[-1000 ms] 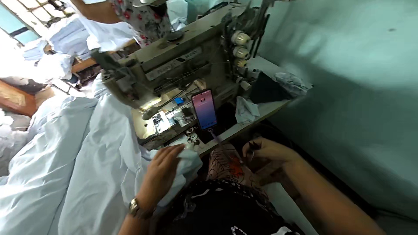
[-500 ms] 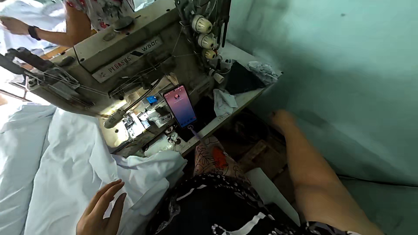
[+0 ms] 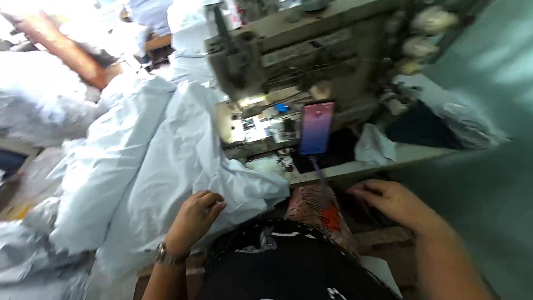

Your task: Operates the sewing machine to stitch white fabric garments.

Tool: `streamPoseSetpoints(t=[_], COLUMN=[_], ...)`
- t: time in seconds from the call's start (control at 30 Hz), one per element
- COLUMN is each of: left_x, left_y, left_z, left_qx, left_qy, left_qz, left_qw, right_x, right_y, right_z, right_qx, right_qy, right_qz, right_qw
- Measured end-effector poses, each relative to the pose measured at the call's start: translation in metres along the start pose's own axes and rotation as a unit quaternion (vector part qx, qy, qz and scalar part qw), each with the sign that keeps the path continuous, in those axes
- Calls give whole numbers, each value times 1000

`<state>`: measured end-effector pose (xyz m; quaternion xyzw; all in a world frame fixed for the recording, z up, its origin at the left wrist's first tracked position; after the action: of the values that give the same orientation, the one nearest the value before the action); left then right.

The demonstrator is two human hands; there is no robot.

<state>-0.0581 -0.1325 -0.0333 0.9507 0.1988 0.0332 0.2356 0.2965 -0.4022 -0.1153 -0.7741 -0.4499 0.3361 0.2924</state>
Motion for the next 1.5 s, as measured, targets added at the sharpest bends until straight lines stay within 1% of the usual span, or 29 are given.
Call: streamPoseSetpoints(t=[0.03,0.07,0.1,0.13,0.2,0.27,0.33,0.4,0.47,0.5,0.57,0.63,0.67,0.7,0.77,0.83,0.87,0.9,0.93,1.0,1.03,1.1,1.2,1.33,1.5], left_x=[-3,-5,-8,-11,-17,-23,-29,-32,-33,-32,-32,-37,-40,-43,-48,-50,-50,-52,-53,-54,-54,-55,-57,-60,-54], left_y=[0,0,1,1,1,0,2,6,7,7,1,-16,-24,-29,-31,-24,-19,-14,-10,-7,-6,-4,-3,7,18], left_z=[0,0,2,4,10,12,6,-2,-6,-7,-9,-13,-16,-19,-22,-23,-25,-27,-30,-33,-35,-37,-40,-46,-58], left_qx=[-10,-13,-13,-7,7,6,-23,-61,-82,-95,-131,-182,-225,-280,-395,-483,-502,-498,-470,-367,-319,-277,-255,-184,-138], left_qy=[-3,-7,-13,-19,-26,-16,6,38,66,71,74,80,92,105,120,109,103,102,112,158,183,224,260,300,304], left_qz=[4,8,12,17,22,21,26,41,51,55,56,29,18,15,21,56,76,86,83,45,24,10,13,18,33], left_qw=[1000,1000,1000,1000,999,1000,999,997,993,991,987,980,970,954,911,867,855,857,871,916,929,935,931,936,942], right_x=[11,22,31,40,57,70,72,67,62,62,68,76,78,78,73,66,63,61,58,53,51,50,48,44,44], right_y=[-43,-81,-113,-140,-175,-192,-204,-221,-234,-236,-230,-216,-211,-209,-210,-214,-217,-219,-220,-221,-222,-222,-222,-219,-215], right_z=[19,37,55,71,105,140,159,157,147,141,128,118,115,112,111,110,109,106,104,100,99,98,94,89,86], right_qx=[11,25,29,19,-14,-49,-32,65,188,242,310,337,338,336,329,292,261,222,176,88,48,-2,-15,-14,3], right_qy=[11,11,-1,-19,-78,-152,-193,-229,-270,-278,-254,-211,-192,-175,-159,-158,-146,-125,-98,-47,-27,8,53,97,125], right_qz=[-97,-177,-238,-274,-294,-298,-326,-354,-345,-331,-292,-251,-246,-256,-300,-344,-359,-370,-376,-385,-389,-395,-403,-407,-411], right_qw=[995,984,971,961,952,941,925,904,879,869,869,883,888,889,881,878,884,894,905,917,920,919,913,908,903])
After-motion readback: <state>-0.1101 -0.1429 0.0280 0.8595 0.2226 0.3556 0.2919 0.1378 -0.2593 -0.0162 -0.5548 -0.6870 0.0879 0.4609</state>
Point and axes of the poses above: each hand's wrist, its own x-axis towards the middle knuckle, its own z-axis out of the palm, y = z × x, the point moved 9 cm from there along x, towards the middle knuckle, and after that the axes turned 10 degrees about -y, right-handed, at the moved point
